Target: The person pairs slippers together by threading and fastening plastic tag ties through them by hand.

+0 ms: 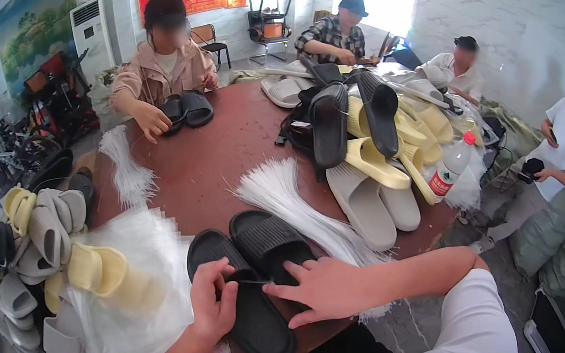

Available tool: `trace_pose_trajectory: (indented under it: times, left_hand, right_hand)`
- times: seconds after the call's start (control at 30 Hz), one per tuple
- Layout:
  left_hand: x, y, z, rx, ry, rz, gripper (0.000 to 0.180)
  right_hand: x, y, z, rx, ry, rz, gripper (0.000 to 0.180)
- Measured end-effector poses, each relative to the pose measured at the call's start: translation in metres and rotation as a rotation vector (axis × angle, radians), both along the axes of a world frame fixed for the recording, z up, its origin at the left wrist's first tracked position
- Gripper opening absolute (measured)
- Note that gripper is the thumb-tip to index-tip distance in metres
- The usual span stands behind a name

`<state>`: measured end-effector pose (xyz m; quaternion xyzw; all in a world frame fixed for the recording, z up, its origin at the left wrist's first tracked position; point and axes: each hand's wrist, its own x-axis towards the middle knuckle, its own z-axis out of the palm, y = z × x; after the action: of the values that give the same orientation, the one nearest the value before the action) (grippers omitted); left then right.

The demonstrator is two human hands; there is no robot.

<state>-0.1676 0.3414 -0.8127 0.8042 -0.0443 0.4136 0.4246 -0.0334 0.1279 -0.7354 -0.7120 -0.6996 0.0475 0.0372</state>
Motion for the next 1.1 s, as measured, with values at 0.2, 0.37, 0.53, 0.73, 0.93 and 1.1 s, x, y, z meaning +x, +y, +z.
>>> trace_pose_trajectory:
  times: [0.2, 0.37, 0.53, 0.73, 0.93, 1.1]
  left_hand:
    - [-0.016, -0.003, 0.001, -0.111, -0.077, -0.044, 0.035]
    - [-0.034, -0.015, 0.02, 0.501, -0.231, -0.169, 0.042]
    - [-0.044, -0.03, 0.028, 0.958, -0.398, -0.342, 0.038]
    - [-0.034, -0.031, 0.021, 1.007, -0.521, -0.23, 0.034]
    - [-0.017, -0.022, 0.029, 1.011, -0.194, -0.189, 0.033]
    - [-0.019, -0.02, 0.021, 0.884, -0.098, -0.164, 0.034]
  right_hand:
    - [-0.027, 0.026, -0.03, 0.319, -0.098, -0.007, 0.056]
    - [-0.029, 0.045, -0.039, 0.168, -0.041, -0.082, 0.057]
    - [-0.024, 0.055, -0.021, 0.373, -0.024, -0.074, 0.054]
    - [0.033, 0.064, 0.084, 0.771, -0.181, -0.259, 0.056]
    - [0.21, 0.033, 0.152, 0.995, -0.248, -0.702, 0.064]
    - [0.34, -0.024, 0.19, 0.982, -0.237, -0.999, 0.068]
